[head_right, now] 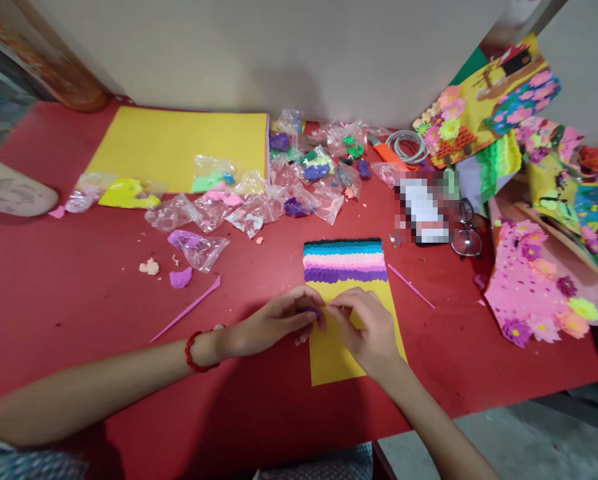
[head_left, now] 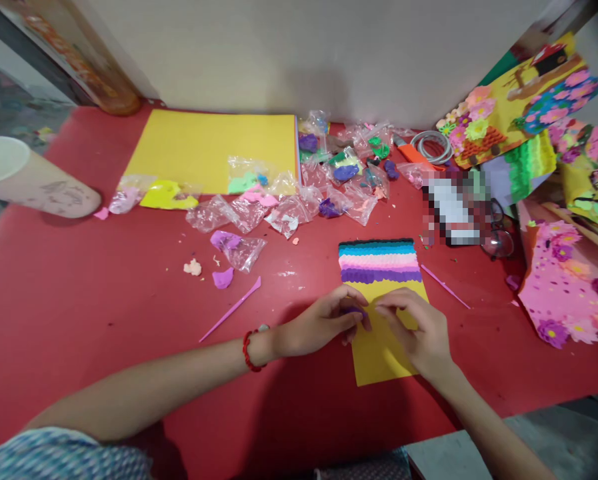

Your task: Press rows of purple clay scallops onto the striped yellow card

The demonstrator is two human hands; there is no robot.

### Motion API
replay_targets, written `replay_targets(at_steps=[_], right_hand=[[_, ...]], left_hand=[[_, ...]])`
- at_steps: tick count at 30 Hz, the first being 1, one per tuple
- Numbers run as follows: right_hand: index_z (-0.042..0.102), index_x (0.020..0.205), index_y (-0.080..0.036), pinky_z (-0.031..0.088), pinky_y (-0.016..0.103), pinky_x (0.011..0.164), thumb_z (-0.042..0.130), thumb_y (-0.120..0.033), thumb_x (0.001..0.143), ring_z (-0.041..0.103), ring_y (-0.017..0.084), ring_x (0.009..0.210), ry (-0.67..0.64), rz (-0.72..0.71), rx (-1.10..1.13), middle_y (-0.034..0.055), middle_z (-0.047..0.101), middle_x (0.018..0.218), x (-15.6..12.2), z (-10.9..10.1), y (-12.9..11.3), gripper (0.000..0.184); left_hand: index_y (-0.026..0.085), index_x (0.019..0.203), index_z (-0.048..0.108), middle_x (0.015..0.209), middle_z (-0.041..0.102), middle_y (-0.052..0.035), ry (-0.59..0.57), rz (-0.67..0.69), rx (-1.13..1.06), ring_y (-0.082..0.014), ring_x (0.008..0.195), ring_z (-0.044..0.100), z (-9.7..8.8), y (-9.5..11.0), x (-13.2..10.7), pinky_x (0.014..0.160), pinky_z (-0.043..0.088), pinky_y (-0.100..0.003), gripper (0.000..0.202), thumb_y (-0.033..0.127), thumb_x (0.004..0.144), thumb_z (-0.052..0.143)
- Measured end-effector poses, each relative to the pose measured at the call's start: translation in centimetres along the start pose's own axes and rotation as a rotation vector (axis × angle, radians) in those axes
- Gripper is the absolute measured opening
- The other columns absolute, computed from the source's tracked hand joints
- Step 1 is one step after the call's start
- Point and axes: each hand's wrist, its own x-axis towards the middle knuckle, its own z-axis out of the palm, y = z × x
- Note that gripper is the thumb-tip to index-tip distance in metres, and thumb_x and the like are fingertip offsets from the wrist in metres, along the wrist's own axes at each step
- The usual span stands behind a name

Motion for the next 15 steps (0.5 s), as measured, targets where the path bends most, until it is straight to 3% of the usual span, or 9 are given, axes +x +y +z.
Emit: replay_targets(at_steps=[2, 4, 6, 9, 12, 15], right_hand=[[0.055, 0.074, -0.020, 0.046, 0.024, 0.055, 0.049, -0.022, 0.086, 0.057, 0.011, 0.059, 0.064, 0.148, 0.047, -0.0006, 0.060, 0.066, 0.1, -0.6, 0.3, 0.013], [0.052, 0.069, -0.020, 0.044, 0.023, 0.052, 0.047, -0.026, 0.087, 0.055, 0.010, 0.054, 0.097, 0.226, 0.050, -0.0013, 0.058, 0.060, 0.2, -1.1, 0.9, 0.020], [0.051, 0.063, -0.020, 0.042, 0.022, 0.048, 0.049, -0.029, 0.086, 0.053, 0.010, 0.049, 0.091, 0.240, 0.015, -0.0028, 0.055, 0.053, 0.5, -1.4, 1.6, 0.025], [0.058, 0.063, -0.020, 0.045, 0.022, 0.048, 0.055, -0.028, 0.082, 0.055, 0.010, 0.047, 0.050, 0.266, 0.016, -0.0029, 0.059, 0.051, 0.9, -1.3, 2.6, 0.021], [0.067, 0.075, -0.021, 0.052, 0.026, 0.057, 0.060, -0.026, 0.079, 0.064, 0.014, 0.061, 0.016, 0.308, 0.041, 0.0007, 0.070, 0.069, 1.1, -0.8, 3.2, 0.010], [0.070, 0.078, -0.022, 0.055, 0.031, 0.067, 0.063, -0.025, 0.077, 0.068, 0.017, 0.072, -0.007, 0.285, 0.025, 0.0016, 0.073, 0.080, 1.3, -0.2, 3.3, 0.008]], left_hand=[[0.015, 0.095, 0.044, 0.083, 0.057, -0.0035, 0.036, 0.028, 0.160, -0.0066, 0.058, 0.049, 0.2, 0.1, -0.4, 0.056, 0.043, -0.022, 0.013, 0.027, 0.090, 0.045], [0.015, 0.097, 0.047, 0.089, 0.060, -0.0076, 0.038, 0.142, 0.449, -0.0107, 0.068, 0.055, 0.3, 0.3, -0.8, 0.062, 0.047, -0.025, 0.011, 0.020, 0.090, 0.040], [0.014, 0.101, 0.050, 0.100, 0.062, -0.0125, -0.051, 0.331, 0.790, -0.0164, 0.088, 0.059, 0.4, 0.4, -1.2, 0.077, 0.050, -0.030, 0.017, 0.015, 0.091, 0.037], [0.013, 0.110, 0.053, 0.115, 0.061, -0.0148, -0.268, 0.566, 1.215, -0.0223, 0.116, 0.051, 0.3, 0.2, -1.4, 0.102, 0.038, -0.041, 0.026, 0.011, 0.093, 0.032], [0.007, 0.116, 0.052, 0.122, 0.058, -0.0166, -0.339, 0.619, 1.450, -0.0255, 0.123, 0.047, 0.5, -0.5, -1.4, 0.107, 0.031, -0.046, 0.032, 0.007, 0.092, 0.031], [0.001, 0.119, 0.049, 0.118, 0.060, -0.0191, -0.249, 0.596, 1.514, -0.0284, 0.119, 0.051, 1.1, -1.5, -1.5, 0.105, 0.035, -0.046, 0.033, 0.006, 0.092, 0.031]])
